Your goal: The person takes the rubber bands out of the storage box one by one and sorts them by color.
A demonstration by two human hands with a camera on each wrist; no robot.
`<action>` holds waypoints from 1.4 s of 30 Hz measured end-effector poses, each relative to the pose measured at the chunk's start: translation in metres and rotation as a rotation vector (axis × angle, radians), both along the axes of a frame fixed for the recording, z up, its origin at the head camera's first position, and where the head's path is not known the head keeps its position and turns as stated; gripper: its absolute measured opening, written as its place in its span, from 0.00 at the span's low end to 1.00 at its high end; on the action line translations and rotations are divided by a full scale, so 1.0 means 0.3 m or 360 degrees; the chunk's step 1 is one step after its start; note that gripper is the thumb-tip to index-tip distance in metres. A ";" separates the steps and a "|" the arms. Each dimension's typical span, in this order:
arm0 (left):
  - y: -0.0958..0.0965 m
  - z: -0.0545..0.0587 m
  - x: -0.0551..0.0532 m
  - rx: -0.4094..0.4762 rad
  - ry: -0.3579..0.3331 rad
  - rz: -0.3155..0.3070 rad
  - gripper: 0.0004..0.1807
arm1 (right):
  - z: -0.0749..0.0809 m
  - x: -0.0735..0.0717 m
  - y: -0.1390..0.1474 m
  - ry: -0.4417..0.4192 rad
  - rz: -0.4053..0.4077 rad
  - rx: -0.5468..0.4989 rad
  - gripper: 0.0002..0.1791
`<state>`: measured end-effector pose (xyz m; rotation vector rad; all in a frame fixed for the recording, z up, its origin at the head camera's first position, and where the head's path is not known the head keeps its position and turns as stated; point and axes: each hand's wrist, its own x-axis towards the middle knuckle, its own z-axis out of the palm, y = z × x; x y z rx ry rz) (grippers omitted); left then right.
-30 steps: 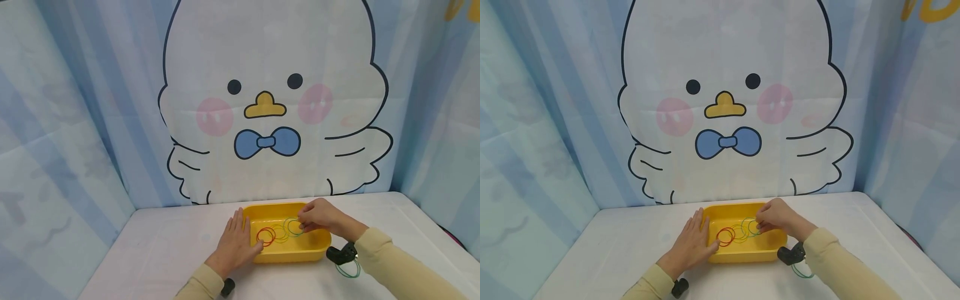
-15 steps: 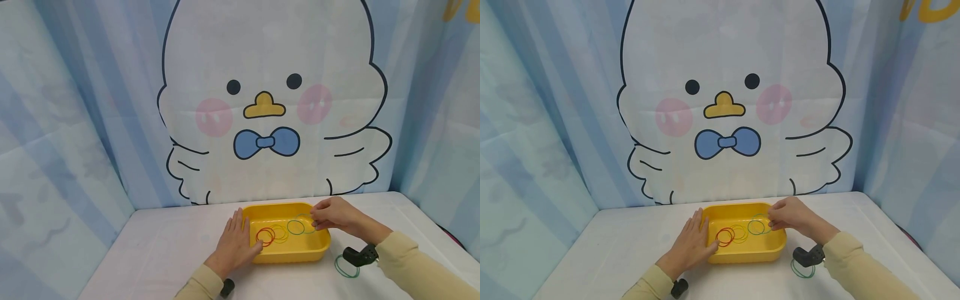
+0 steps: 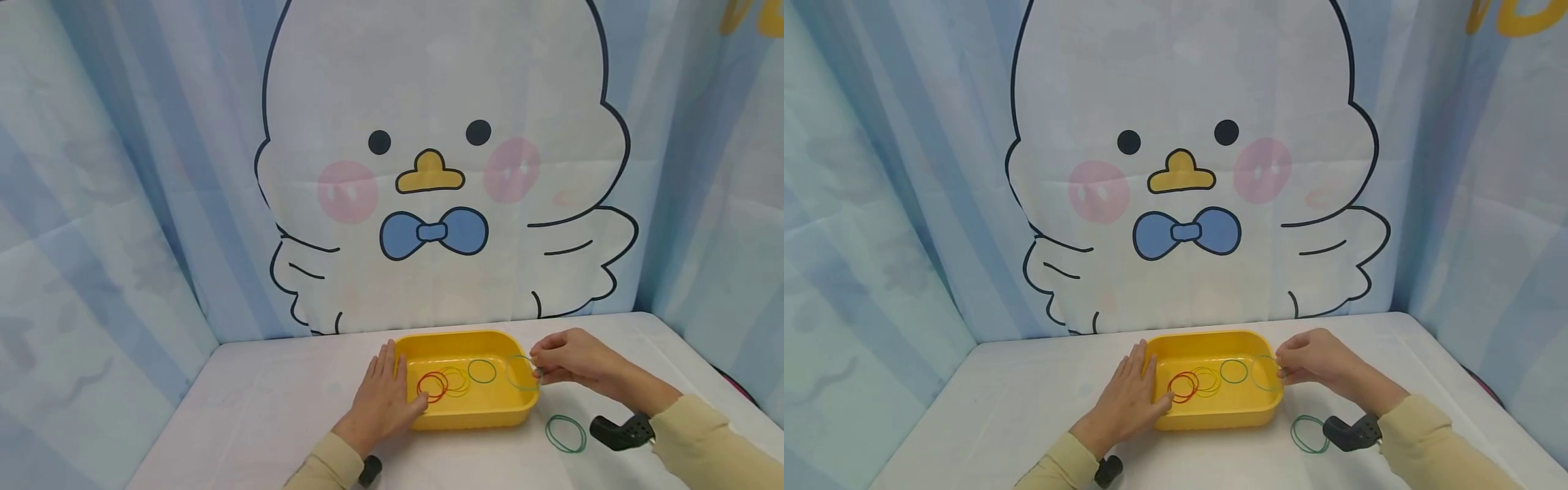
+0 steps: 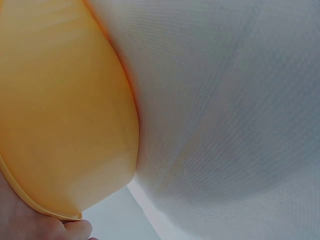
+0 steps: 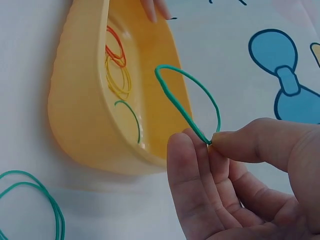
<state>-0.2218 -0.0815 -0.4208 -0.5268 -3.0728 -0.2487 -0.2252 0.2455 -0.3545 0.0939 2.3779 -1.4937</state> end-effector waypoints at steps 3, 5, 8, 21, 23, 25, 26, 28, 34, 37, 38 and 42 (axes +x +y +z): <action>-0.001 0.001 0.002 -0.0002 -0.0004 0.0003 0.46 | -0.009 0.011 0.022 -0.0014 -0.0020 -0.0009 0.23; -0.001 0.002 0.004 0.0001 -0.0003 0.0001 0.46 | -0.015 0.018 0.038 -0.0026 -0.0031 -0.0024 0.23; -0.001 0.002 0.006 0.0007 0.0001 -0.0003 0.45 | -0.024 0.029 0.063 -0.0047 -0.0051 -0.0050 0.22; -0.003 0.000 0.002 0.0037 0.0006 -0.0014 0.45 | -0.065 0.061 0.136 -0.0112 -0.0121 -0.0136 0.21; -0.003 -0.002 0.001 0.0033 0.0006 -0.0012 0.45 | -0.072 0.067 0.147 -0.0123 -0.0119 -0.0152 0.21; -0.003 -0.003 0.000 0.0025 0.0008 -0.0011 0.45 | -0.081 0.074 0.158 -0.0139 -0.0122 -0.0180 0.20; -0.003 -0.002 0.000 0.0022 0.0010 -0.0012 0.45 | -0.085 0.077 0.162 -0.0148 -0.0130 -0.0192 0.20; -0.004 -0.003 0.001 0.0017 0.0014 -0.0010 0.45 | -0.095 0.081 0.174 -0.0156 -0.0113 -0.0215 0.20; -0.003 -0.001 0.005 0.0021 0.0012 -0.0012 0.45 | -0.136 0.093 0.184 -0.0212 -0.0183 -0.0217 0.18; -0.002 -0.001 0.006 0.0015 0.0010 -0.0005 0.45 | -0.163 0.096 0.180 -0.0238 -0.0210 -0.0189 0.17; -0.002 -0.001 0.006 0.0011 0.0010 -0.0003 0.45 | -0.171 0.097 0.177 -0.0245 -0.0223 -0.0173 0.17; -0.001 -0.003 0.004 0.0014 0.0012 -0.0002 0.45 | -0.202 0.099 0.170 -0.0266 -0.0247 -0.0117 0.15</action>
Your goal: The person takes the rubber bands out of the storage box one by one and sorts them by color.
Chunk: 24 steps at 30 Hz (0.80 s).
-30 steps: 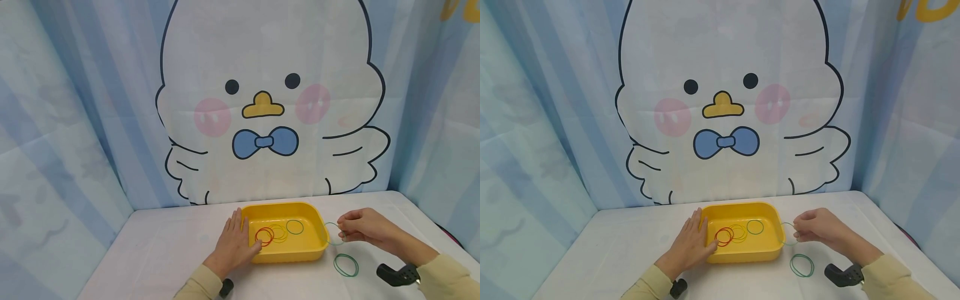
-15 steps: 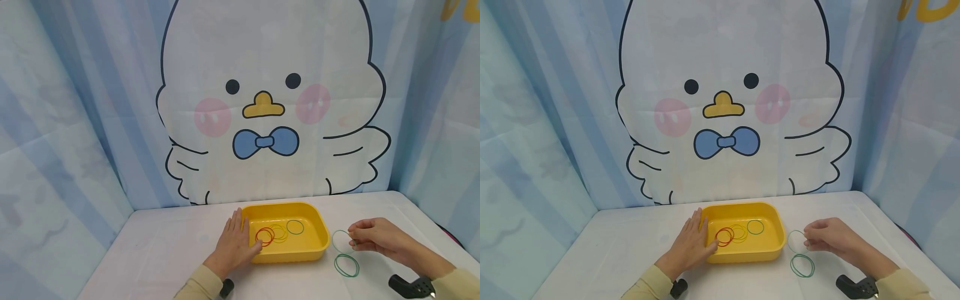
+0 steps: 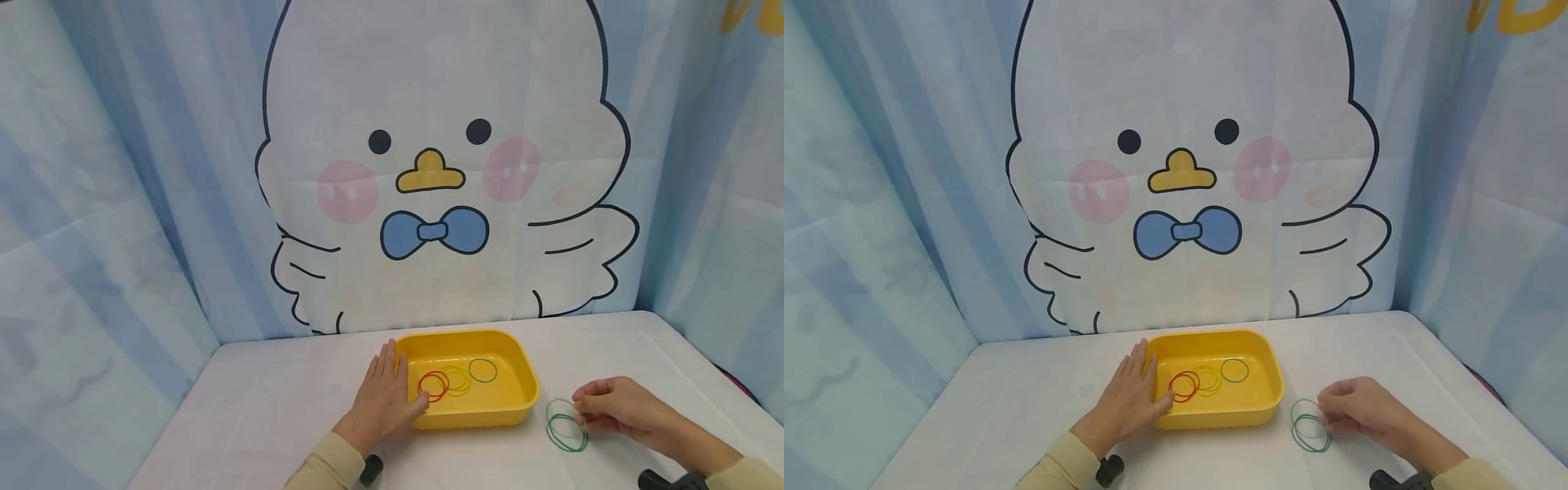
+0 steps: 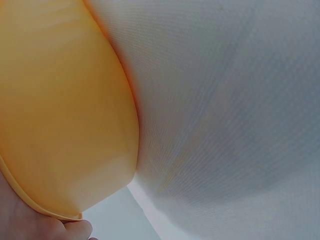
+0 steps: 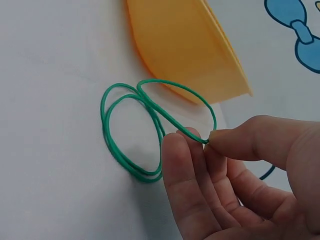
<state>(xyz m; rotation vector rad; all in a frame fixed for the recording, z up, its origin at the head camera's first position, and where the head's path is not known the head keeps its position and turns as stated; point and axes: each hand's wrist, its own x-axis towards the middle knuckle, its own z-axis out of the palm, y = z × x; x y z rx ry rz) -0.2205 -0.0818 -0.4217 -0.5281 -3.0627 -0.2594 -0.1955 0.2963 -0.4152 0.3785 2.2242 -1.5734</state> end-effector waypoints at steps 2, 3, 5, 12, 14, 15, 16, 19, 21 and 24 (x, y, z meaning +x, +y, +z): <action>0.000 0.000 -0.001 0.0006 0.0000 -0.0001 0.45 | -0.011 0.002 -0.002 -0.0009 -0.0005 0.0023 0.13; 0.000 0.000 -0.001 0.0008 0.0000 -0.0002 0.45 | -0.016 0.002 -0.003 -0.0014 -0.0007 0.0036 0.12; -0.001 0.000 -0.002 0.0010 -0.0002 -0.0003 0.45 | -0.024 0.003 -0.005 -0.0025 -0.0020 0.0068 0.11; 0.001 0.000 -0.002 -0.0006 0.0005 0.0000 0.45 | -0.040 0.005 -0.003 -0.0024 -0.0024 0.0148 0.10; 0.001 -0.001 -0.003 -0.0012 0.0007 -0.0001 0.45 | -0.042 0.004 -0.001 -0.0021 -0.0023 0.0179 0.10; 0.001 -0.002 -0.003 -0.0014 0.0006 0.0000 0.45 | -0.041 0.004 -0.001 -0.0025 -0.0033 0.0197 0.10; 0.002 -0.003 -0.004 -0.0018 0.0002 0.0001 0.45 | -0.040 0.002 0.000 -0.0021 -0.0027 0.0211 0.11; 0.002 -0.005 -0.006 -0.0019 -0.0002 0.0002 0.45 | -0.036 0.000 0.002 -0.0014 -0.0008 0.0250 0.11; 0.002 -0.004 -0.006 -0.0015 -0.0002 0.0003 0.45 | -0.031 0.000 0.002 -0.0013 -0.0003 0.0257 0.11; 0.002 -0.002 -0.006 -0.0015 0.0000 0.0000 0.45 | -0.023 0.000 0.003 -0.0008 0.0012 0.0265 0.11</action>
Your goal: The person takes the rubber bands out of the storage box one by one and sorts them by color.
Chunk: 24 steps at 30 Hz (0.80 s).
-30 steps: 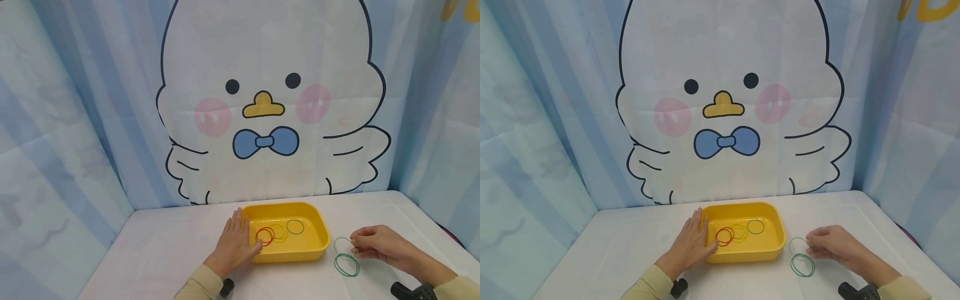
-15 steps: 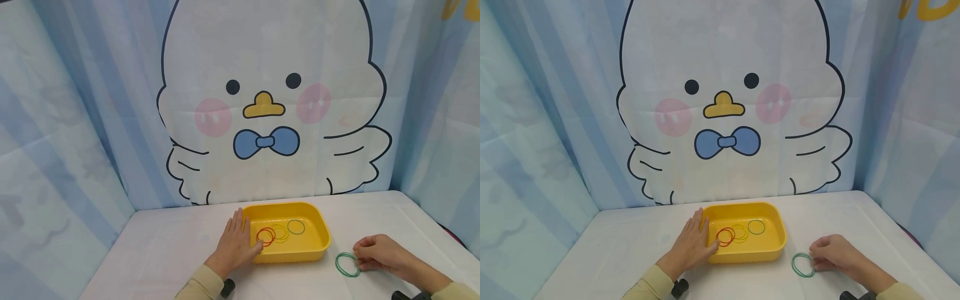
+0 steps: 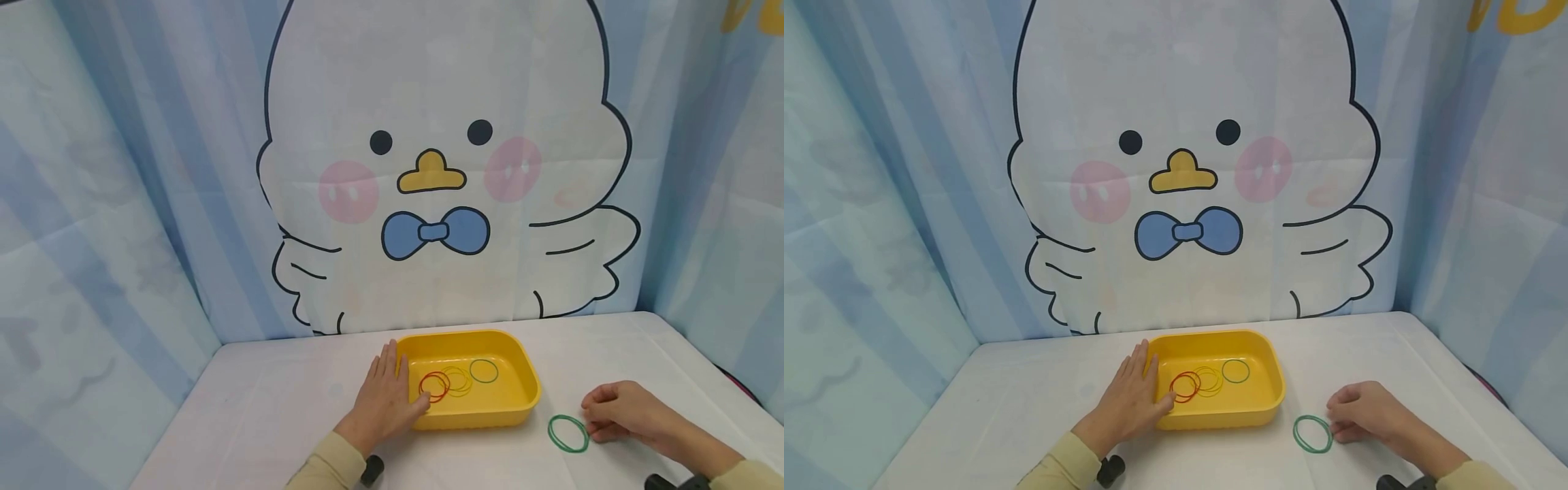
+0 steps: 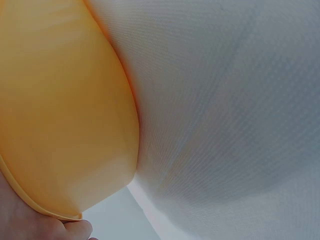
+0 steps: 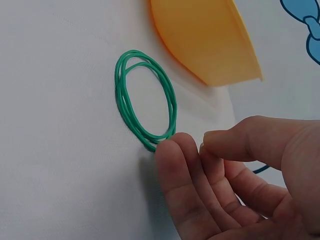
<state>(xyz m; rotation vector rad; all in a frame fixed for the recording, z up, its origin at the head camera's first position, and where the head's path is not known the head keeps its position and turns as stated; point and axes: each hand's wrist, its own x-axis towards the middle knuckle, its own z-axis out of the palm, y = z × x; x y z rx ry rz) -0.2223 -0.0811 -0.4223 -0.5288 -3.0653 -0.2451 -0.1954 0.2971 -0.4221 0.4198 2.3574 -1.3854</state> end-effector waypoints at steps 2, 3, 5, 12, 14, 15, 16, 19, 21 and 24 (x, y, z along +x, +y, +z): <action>-0.001 0.001 0.000 -0.0005 -0.0001 -0.0001 0.45 | 0.007 -0.001 0.000 0.0011 0.0011 0.0011 0.12; -0.001 0.002 0.000 -0.0005 -0.0002 -0.0003 0.45 | 0.011 -0.002 0.000 0.0019 0.0015 0.0018 0.12; -0.002 0.002 0.001 -0.0002 0.0000 -0.0006 0.45 | 0.021 -0.006 0.001 0.0038 0.0031 0.0026 0.12; -0.003 0.006 0.004 0.0013 -0.0006 -0.0005 0.44 | 0.071 -0.030 -0.003 0.0106 0.0071 0.0001 0.13; -0.003 0.007 0.005 0.0006 -0.0009 -0.0002 0.45 | 0.088 -0.035 -0.006 0.0124 0.0072 -0.0013 0.14; -0.003 0.005 0.004 0.0007 -0.0009 -0.0001 0.45 | 0.096 -0.038 -0.008 0.0134 0.0077 -0.0025 0.15; -0.003 0.005 0.004 0.0005 -0.0009 0.0000 0.45 | 0.104 -0.041 -0.011 0.0144 0.0082 -0.0038 0.15; -0.002 0.004 0.004 -0.0002 -0.0010 0.0003 0.45 | 0.126 -0.049 -0.020 0.0179 0.0100 -0.0064 0.16; -0.002 0.004 0.004 -0.0003 -0.0006 0.0002 0.44 | 0.137 -0.055 -0.029 0.0204 0.0117 -0.0069 0.16; -0.001 0.005 0.004 -0.0007 -0.0005 0.0003 0.44 | 0.151 -0.066 -0.045 0.0231 0.0130 -0.0050 0.17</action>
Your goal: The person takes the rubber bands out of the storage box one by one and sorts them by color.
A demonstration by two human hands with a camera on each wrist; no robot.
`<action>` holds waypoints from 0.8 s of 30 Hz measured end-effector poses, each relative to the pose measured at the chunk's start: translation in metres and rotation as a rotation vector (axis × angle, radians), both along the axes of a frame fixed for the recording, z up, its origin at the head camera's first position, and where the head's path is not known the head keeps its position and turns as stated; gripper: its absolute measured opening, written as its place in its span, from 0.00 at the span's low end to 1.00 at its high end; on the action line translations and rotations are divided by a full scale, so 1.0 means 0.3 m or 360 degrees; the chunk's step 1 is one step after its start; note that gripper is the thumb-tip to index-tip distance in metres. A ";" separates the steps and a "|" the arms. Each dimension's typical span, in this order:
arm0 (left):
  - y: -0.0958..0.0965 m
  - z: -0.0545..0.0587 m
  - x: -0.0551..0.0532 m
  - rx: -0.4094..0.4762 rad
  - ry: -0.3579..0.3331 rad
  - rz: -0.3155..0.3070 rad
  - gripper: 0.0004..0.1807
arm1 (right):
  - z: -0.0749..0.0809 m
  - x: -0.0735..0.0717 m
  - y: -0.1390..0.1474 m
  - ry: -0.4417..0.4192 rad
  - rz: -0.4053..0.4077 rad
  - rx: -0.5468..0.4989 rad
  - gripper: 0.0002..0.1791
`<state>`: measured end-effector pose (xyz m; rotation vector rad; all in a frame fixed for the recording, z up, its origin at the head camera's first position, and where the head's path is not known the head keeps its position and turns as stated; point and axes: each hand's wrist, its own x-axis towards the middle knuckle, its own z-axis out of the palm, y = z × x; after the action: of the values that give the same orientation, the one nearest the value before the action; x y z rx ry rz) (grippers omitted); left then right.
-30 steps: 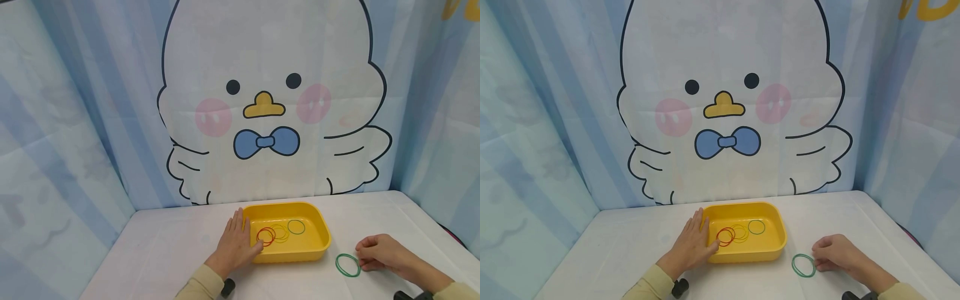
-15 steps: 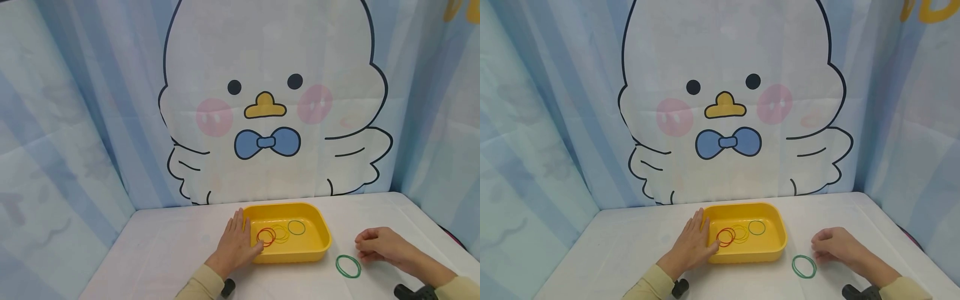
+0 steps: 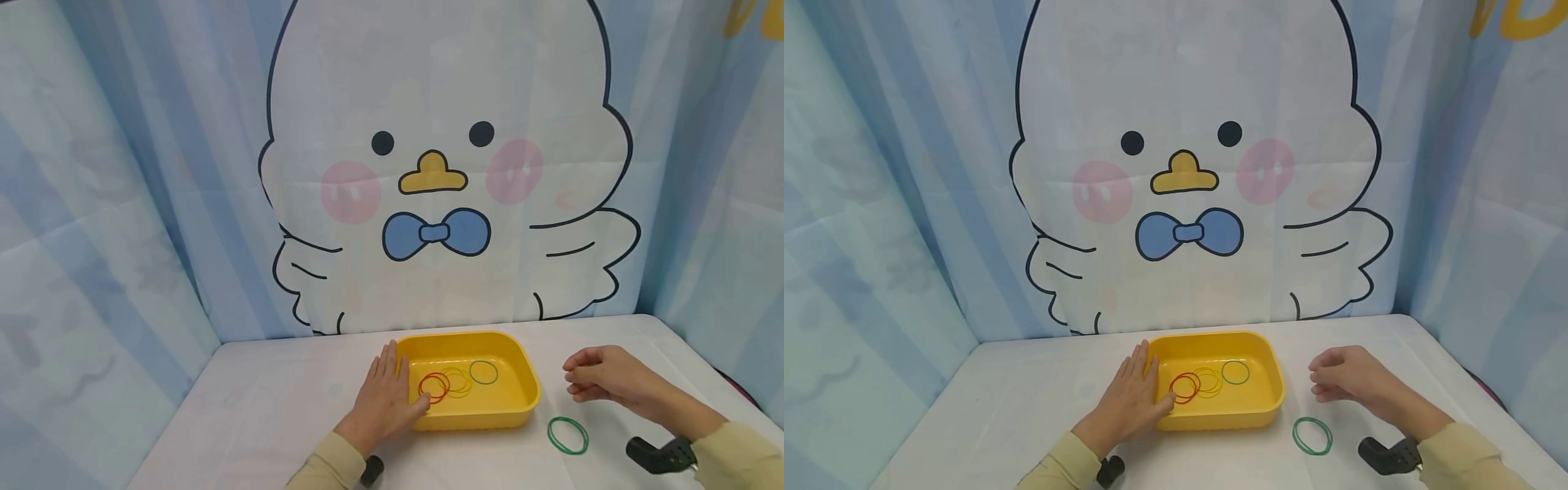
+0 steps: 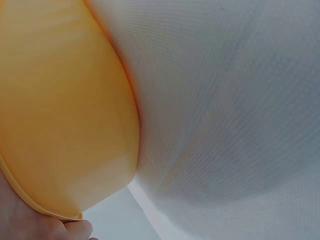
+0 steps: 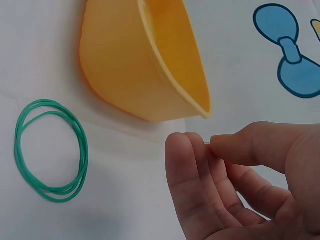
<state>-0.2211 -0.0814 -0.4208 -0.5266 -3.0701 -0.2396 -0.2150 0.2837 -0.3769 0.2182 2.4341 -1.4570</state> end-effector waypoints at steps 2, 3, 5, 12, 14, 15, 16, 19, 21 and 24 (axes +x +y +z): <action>0.000 0.000 0.000 -0.0002 0.0002 0.0000 0.44 | 0.007 -0.009 -0.013 0.0013 0.0004 0.0009 0.17; 0.000 -0.001 0.000 -0.0003 0.0003 0.0000 0.44 | 0.011 -0.014 -0.020 0.0019 0.0008 0.0012 0.17; 0.000 -0.001 -0.001 -0.0002 0.0003 0.0000 0.44 | 0.017 -0.021 -0.032 0.0030 0.0018 0.0003 0.17; -0.001 0.000 0.000 0.0002 0.0001 -0.0005 0.44 | 0.048 -0.045 -0.087 0.0082 0.0079 -0.0003 0.18; -0.001 -0.002 -0.001 0.0008 -0.0002 -0.0008 0.44 | 0.055 -0.051 -0.105 0.0101 0.0090 0.0012 0.18; -0.001 -0.002 -0.002 0.0012 -0.0005 -0.0009 0.44 | 0.057 -0.055 -0.114 0.0109 0.0094 0.0019 0.18; -0.001 -0.002 -0.003 0.0014 -0.0008 -0.0008 0.44 | 0.060 -0.058 -0.122 0.0114 0.0097 0.0021 0.18; 0.000 -0.002 -0.003 0.0018 -0.0011 -0.0009 0.44 | 0.066 -0.065 -0.144 0.0127 0.0107 0.0021 0.19; 0.000 -0.001 -0.002 0.0021 -0.0010 -0.0009 0.44 | 0.068 -0.070 -0.156 0.0128 0.0110 0.0017 0.19; -0.002 0.000 -0.001 0.0017 -0.0009 -0.0008 0.44 | 0.066 -0.081 -0.170 0.0125 0.0115 0.0019 0.19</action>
<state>-0.2214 -0.0818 -0.4207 -0.5345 -3.0715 -0.2578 -0.2394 0.2327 -0.3573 0.0755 2.4858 -1.4463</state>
